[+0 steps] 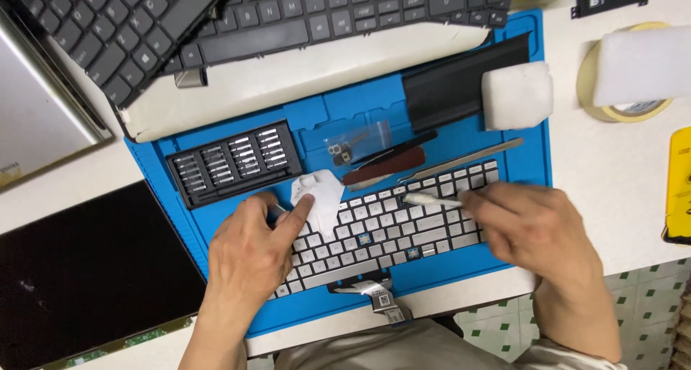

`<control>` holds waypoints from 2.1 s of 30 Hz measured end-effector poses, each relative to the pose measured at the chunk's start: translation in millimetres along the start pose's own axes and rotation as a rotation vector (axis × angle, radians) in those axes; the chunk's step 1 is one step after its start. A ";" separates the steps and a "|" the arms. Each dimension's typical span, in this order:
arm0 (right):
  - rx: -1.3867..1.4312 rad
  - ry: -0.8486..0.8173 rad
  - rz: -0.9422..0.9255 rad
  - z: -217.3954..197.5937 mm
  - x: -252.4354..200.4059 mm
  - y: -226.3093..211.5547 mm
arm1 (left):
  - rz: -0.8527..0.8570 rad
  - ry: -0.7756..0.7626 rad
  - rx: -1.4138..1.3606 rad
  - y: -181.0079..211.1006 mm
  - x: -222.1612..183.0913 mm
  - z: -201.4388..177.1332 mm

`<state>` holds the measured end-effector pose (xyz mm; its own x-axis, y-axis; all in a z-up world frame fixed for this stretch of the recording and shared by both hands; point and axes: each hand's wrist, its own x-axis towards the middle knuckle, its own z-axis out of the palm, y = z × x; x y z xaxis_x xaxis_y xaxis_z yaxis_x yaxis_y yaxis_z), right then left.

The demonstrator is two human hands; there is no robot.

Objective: Cleaning a laptop keyboard using a toothbrush and a cloth on a repair bench.

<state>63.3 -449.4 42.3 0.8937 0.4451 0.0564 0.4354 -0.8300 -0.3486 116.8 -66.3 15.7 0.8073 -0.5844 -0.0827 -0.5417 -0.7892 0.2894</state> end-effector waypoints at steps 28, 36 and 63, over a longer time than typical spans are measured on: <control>-0.031 -0.049 0.003 -4.3 -3.4 1.1 | -0.045 0.071 0.118 -2.9 -5.7 -2.6; -0.095 -0.057 -0.011 -10.3 -4.4 5.4 | -0.053 0.066 0.092 -4.2 -8.1 -1.1; -0.093 -0.046 -0.100 -4.4 11.8 13.5 | -0.047 0.058 0.094 -4.4 -5.8 -0.1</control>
<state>80.2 -456.8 42.3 0.8405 0.5401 0.0430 0.5320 -0.8076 -0.2546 114.6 -59.4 15.0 0.8428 -0.5368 -0.0382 -0.5206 -0.8312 0.1953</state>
